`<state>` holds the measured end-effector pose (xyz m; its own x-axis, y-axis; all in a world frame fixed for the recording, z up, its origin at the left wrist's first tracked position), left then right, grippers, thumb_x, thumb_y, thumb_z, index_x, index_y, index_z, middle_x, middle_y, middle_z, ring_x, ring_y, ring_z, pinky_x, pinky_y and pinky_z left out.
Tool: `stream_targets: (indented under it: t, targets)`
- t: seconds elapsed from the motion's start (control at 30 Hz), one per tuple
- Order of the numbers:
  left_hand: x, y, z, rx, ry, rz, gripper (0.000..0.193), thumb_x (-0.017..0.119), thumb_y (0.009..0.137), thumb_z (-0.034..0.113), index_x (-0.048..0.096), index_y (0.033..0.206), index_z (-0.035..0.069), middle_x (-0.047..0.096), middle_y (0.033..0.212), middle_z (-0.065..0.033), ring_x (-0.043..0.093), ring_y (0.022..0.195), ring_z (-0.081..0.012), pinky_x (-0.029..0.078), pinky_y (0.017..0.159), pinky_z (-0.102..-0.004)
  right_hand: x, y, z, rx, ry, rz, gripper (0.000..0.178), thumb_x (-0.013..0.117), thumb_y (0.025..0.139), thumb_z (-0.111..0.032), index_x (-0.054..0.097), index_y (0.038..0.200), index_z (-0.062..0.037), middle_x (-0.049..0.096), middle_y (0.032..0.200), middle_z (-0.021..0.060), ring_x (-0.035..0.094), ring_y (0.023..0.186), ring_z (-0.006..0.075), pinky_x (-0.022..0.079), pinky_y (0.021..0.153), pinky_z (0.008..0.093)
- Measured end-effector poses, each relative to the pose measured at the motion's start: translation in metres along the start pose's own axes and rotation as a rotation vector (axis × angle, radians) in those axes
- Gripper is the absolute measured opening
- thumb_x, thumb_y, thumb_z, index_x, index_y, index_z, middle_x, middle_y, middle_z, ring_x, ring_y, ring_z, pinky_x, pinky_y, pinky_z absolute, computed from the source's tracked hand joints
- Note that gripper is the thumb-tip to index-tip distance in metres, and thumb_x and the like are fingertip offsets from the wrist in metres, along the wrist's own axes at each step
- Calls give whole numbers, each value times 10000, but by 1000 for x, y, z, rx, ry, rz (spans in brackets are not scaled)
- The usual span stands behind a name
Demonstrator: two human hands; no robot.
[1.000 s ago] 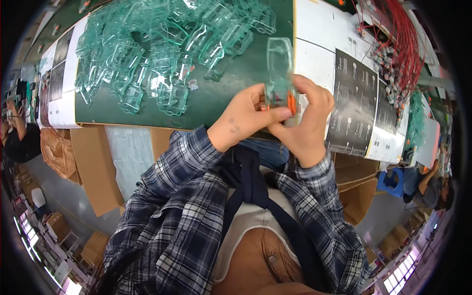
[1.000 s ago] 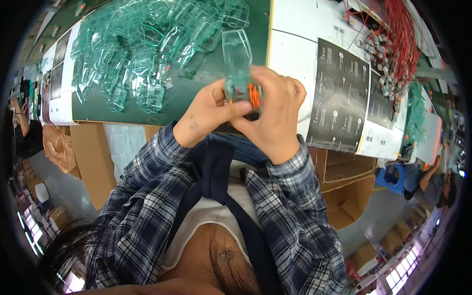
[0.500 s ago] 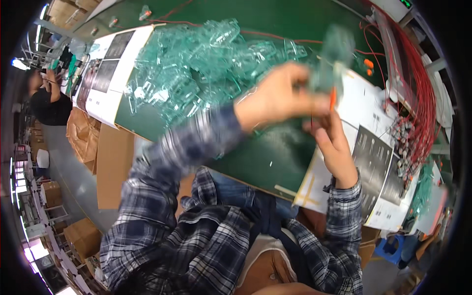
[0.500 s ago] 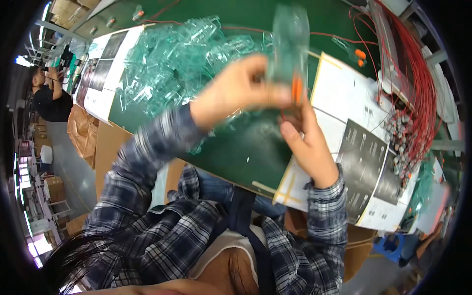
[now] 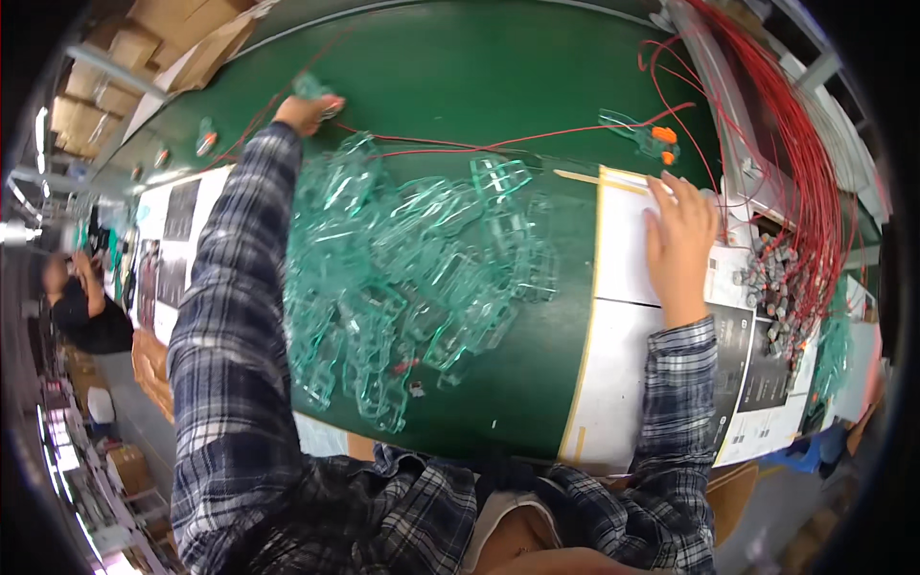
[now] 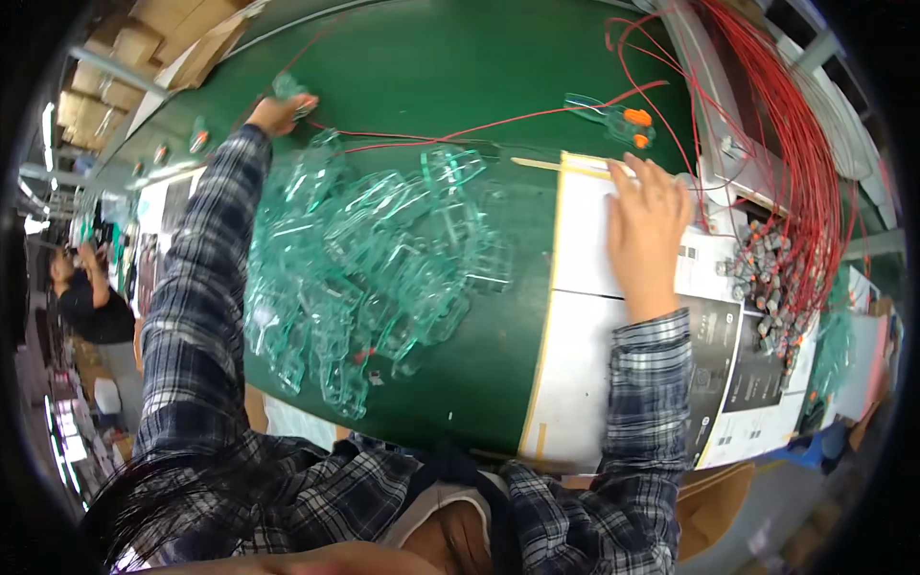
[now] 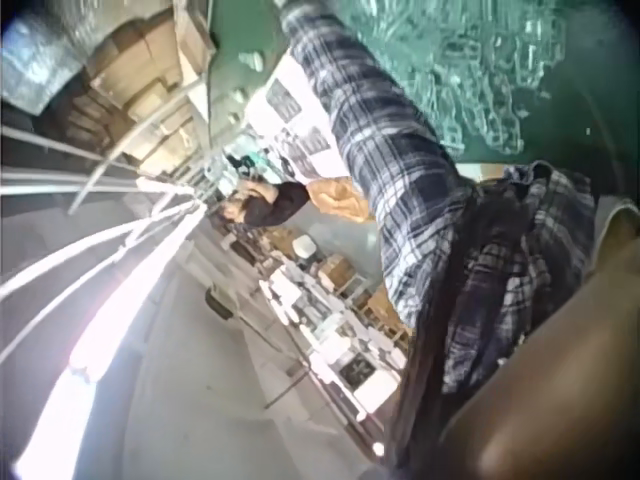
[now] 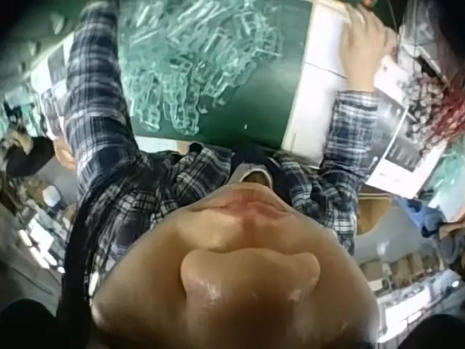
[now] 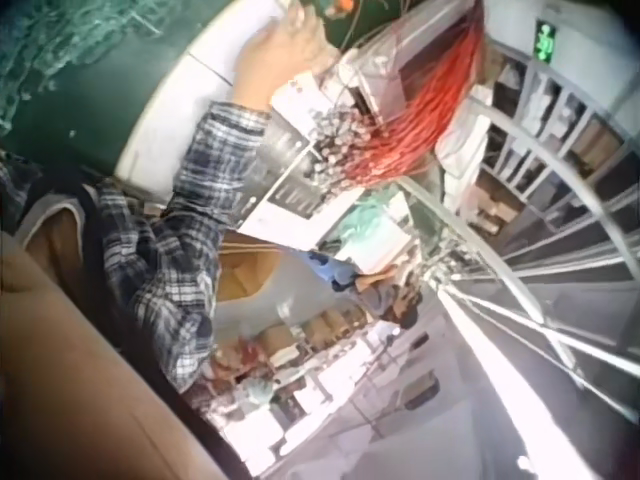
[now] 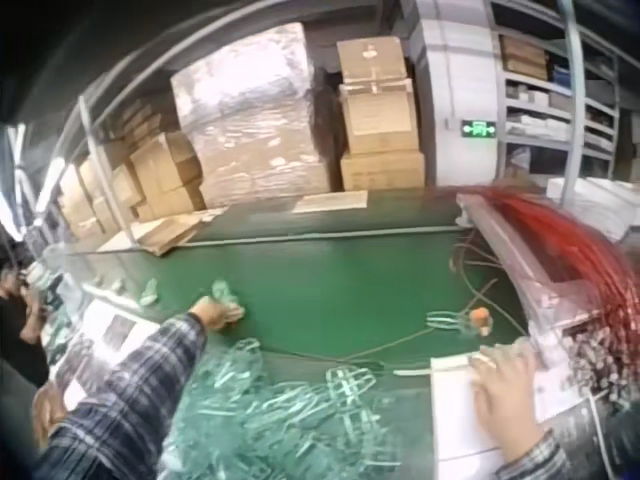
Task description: Assembling green plastic electronic housings with wiring and connectors and packing them into boxes.
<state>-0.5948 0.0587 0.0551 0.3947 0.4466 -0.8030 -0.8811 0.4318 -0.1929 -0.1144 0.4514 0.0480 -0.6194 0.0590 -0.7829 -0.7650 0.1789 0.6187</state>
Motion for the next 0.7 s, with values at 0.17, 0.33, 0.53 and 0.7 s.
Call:
stream_targets:
  t: [0.17, 0.33, 0.53, 0.7]
  targets:
    - [18, -6, 30, -225, 794, 554, 641, 706, 823, 466, 551, 1261, 25, 652, 1093, -151, 610, 1079, -273, 479, 924, -385, -45, -30, -25, 71, 71, 41, 366, 641, 816, -70, 637, 1179, -116, 547, 1317, 84, 471, 1227, 331, 296, 1056, 475]
    - [88, -66, 269, 955, 214, 53, 383, 671, 872, 242, 620, 1144, -22, 661, 1037, -161, 630, 993, -304, 486, 903, -376, -70, -66, -9, 183, 263, -39, 199, 627, 807, -24, 686, 993, -67, 670, 1023, 91, 592, 996, 294, 415, 895, 406]
    - [253, -92, 390, 1090, 453, -328, 407, 674, 860, 316, 633, 1164, 47, 657, 1117, -179, 623, 1076, -327, 487, 918, -418, -80, -81, -6, 321, 396, -101, 118, 638, 838, -59, 700, 936, -41, 689, 879, 115, 635, 809, 295, 470, 721, 373]
    - [273, -70, 384, 845, 546, -217, 623, 772, 741, 370, 564, 1217, 27, 566, 1136, -187, 587, 1068, -363, 478, 947, -415, -73, -89, 22, 415, 445, -11, 149, 635, 860, -85, 697, 988, -38, 687, 922, 141, 637, 807, 291, 497, 707, 371]
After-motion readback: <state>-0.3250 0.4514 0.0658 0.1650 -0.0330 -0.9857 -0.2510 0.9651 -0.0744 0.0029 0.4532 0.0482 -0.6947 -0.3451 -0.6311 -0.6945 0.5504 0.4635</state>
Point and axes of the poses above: each hand's wrist, its own y-axis towards the middle knuckle, its own x-axis out of the palm, z = x × y, the point moved 1 cm from there along y, towards the middle knuckle
